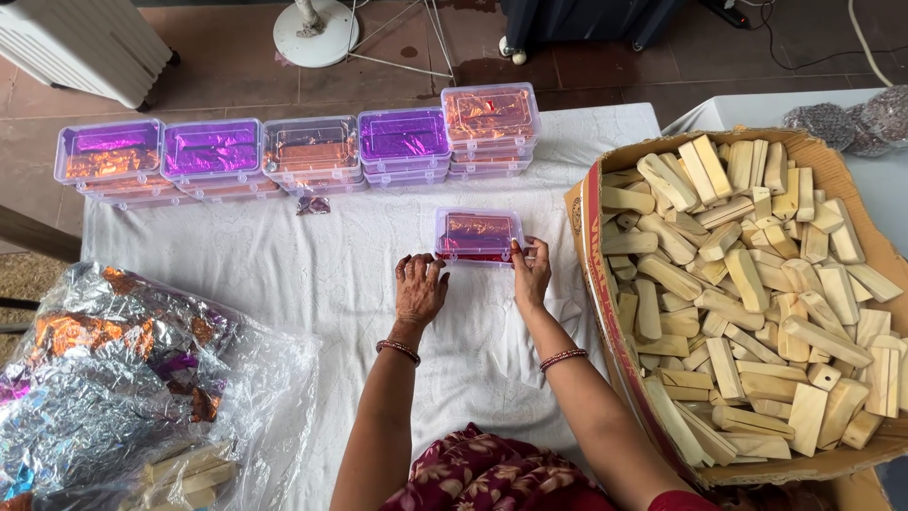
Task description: Wrapping wooden blocks in foil and then polishing other blocks with a white cloth.
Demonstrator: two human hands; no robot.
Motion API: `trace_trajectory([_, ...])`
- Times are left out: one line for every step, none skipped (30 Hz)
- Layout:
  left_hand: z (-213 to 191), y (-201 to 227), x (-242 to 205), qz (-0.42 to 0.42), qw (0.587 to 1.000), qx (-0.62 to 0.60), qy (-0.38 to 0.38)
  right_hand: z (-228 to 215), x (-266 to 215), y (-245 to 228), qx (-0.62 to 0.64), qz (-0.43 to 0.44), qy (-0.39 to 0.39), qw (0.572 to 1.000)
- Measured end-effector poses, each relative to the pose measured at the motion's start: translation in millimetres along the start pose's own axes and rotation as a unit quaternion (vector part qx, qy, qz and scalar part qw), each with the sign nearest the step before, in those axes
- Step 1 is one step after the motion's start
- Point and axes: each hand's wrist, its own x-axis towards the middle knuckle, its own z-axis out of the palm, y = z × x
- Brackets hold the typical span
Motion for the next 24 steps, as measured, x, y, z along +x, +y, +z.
trace_trajectory([1.1, -2.7, -3.1, -0.006, 1.0, -0.01, 0.0, -1.8, -0.7, 7.5, -0.055, 0.028, 0.001, 0.998])
trace_trajectory([-3.1, -2.2, -1.3, -0.007, 1.0, -0.01, 0.001, -1.6, 1.0, 19.5, -0.054, 0.028, -0.001, 0.998])
trace_trajectory([-7.3, -1.5, 0.4, 0.019, 0.999, -0.012, 0.032, -1.5, 2.8, 31.3, -0.124, -0.009, 0.016, 0.992])
trace_trajectory([-11.2, -0.4, 1.8, 0.046, 0.997, -0.015, 0.061, -2.2, 3.9, 43.6, -0.192, -0.045, 0.034, 0.98])
trace_trajectory([-12.5, 1.5, 1.8, 0.046, 0.997, -0.015, 0.061, -3.0, 4.5, 42.9, -0.192, -0.045, 0.033, 0.98])
trace_trajectory([-13.9, 3.6, 3.0, 0.063, 0.994, -0.02, 0.083, -4.0, 5.8, 42.0, -0.212, -0.059, 0.029, 0.975])
trace_trajectory([-15.4, 6.0, 4.2, 0.08, 0.991, -0.025, 0.104, -5.3, 7.0, 41.0, -0.233, -0.073, 0.025, 0.969])
trace_trajectory([-5.0, 4.7, 8.7, 0.082, 0.991, -0.024, 0.104, -4.2, 11.1, 50.0, -0.232, -0.073, 0.027, 0.97])
trace_trajectory([5.4, 3.4, 13.2, 0.042, 0.993, -0.067, 0.092, -3.1, 15.0, 59.1, -0.192, -0.072, -0.02, 0.978])
trace_trajectory([16.1, 2.3, 16.7, 0.003, 0.991, -0.11, 0.079, -2.5, 18.0, 68.6, -0.153, -0.072, -0.067, 0.983])
trace_trajectory([19.1, 5.2, 18.1, 0.004, 0.991, -0.11, 0.079, -6.6, 12.2, 59.1, -0.152, -0.072, -0.066, 0.984])
trace_trajectory([21.0, 7.0, 21.5, -0.044, 0.987, -0.148, 0.049, -8.5, 8.8, 48.5, -0.187, -0.147, -0.092, 0.967])
trace_trajectory([22.7, 8.6, 24.9, -0.091, 0.978, -0.186, 0.02, -10.3, 5.2, 37.7, -0.221, -0.221, -0.118, 0.943])
trace_trajectory([19.1, 9.5, 23.0, -0.092, 0.978, -0.186, 0.022, -12.0, 2.3, 32.8, -0.221, -0.223, -0.118, 0.942])
trace_trajectory([15.6, 10.2, 21.3, -0.101, 0.975, -0.195, 0.015, -13.6, -0.5, 28.0, -0.232, -0.221, -0.105, 0.941])
trace_trajectory([12.3, 10.7, 19.2, -0.111, 0.973, -0.203, 0.008, -15.1, -3.7, 23.6, -0.242, -0.22, -0.092, 0.941])
trace_trajectory([0.6, 15.5, 12.6, -0.111, 0.973, -0.203, 0.009, -16.6, -7.8, 21.2, -0.241, -0.221, -0.093, 0.94])
trace_trajectory([-12.2, 19.6, 8.9, -0.105, 0.973, -0.202, 0.024, -16.4, -9.1, 17.3, -0.23, -0.224, -0.088, 0.943])
trace_trajectory([-25.1, 23.7, 4.9, -0.098, 0.974, -0.202, 0.039, -16.3, -10.7, 13.2, -0.218, -0.227, -0.083, 0.945])
trace_trajectory([-24.5, 20.6, 1.1, -0.097, 0.974, -0.201, 0.044, -14.3, -13.2, 3.2, -0.216, -0.232, -0.082, 0.945])
trace_trajectory([-24.0, 17.4, -2.8, -0.084, 0.976, -0.186, 0.074, -12.5, -16.2, -6.9, -0.212, -0.248, -0.08, 0.942])
trace_trajectory([-23.6, 13.8, -6.3, -0.072, 0.977, -0.17, 0.105, -10.0, -18.7, -17.2, -0.208, -0.266, -0.078, 0.938])
trace_trajectory([-15.2, 3.9, -2.4, -0.071, 0.977, -0.169, 0.11, -4.2, -19.6, -25.0, -0.205, -0.271, -0.078, 0.937])
trace_trajectory([-7.0, -5.8, 2.6, -0.07, 0.967, -0.187, 0.159, 1.3, -20.0, -33.1, -0.169, -0.272, -0.104, 0.942])
